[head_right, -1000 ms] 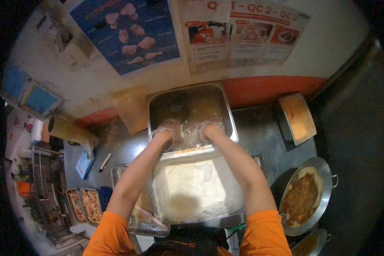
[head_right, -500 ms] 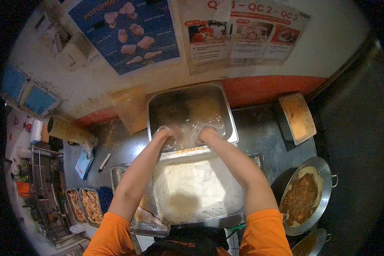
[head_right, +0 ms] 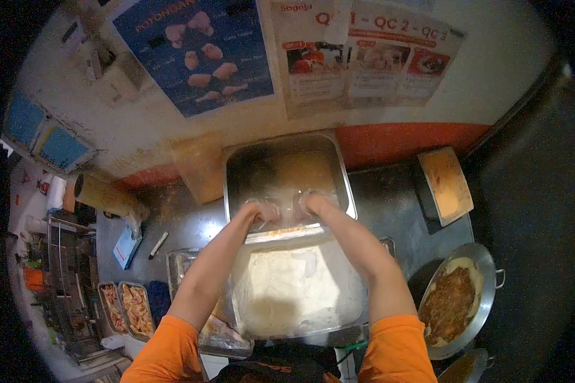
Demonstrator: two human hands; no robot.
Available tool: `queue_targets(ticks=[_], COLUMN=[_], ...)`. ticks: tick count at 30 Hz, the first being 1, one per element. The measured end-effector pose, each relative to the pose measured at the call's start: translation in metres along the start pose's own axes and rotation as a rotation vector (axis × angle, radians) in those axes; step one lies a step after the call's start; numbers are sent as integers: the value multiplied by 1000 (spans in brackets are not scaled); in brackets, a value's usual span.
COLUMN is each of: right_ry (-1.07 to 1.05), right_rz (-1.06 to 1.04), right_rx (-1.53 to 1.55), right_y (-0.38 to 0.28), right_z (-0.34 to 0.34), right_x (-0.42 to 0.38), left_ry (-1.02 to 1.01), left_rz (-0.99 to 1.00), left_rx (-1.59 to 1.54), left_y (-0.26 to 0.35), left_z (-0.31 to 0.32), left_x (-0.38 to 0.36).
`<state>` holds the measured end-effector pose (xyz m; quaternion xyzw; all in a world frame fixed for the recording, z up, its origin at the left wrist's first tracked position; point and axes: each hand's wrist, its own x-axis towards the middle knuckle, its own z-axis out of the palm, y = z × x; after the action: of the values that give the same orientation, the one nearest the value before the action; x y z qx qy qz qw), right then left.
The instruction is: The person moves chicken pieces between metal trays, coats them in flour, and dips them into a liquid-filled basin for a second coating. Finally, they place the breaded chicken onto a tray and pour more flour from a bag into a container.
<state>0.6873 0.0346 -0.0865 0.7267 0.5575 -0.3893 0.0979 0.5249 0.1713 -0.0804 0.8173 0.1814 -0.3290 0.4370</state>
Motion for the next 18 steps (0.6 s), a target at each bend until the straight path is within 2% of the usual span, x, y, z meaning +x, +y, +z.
queue_targets(ticks=[3,7,11,13,15,18], right_ry=[-17,-31,-179,-217,-221,-213], right_rz=[-35,-12,151,174,157,101], right_rx=[-5,198,97,267,330,244], right_y=[-20,-13,-43,-18,-12,-37], right_z=[-24,-36,-64,-33,-32,-60], right_x=[-30,-57,-81,-32,-18,-52], left_ry=[-86,-20,-73,-56,-20,41], left_rz=[58,6,55,84,106,160], left_rx=[85,153,79,8,8,92], left_y=[-33,-6,27,40,23,-31], left_z=[0,-6,-17,-13,-6,11], left_x=[27,-8,-38,-51,-35,27])
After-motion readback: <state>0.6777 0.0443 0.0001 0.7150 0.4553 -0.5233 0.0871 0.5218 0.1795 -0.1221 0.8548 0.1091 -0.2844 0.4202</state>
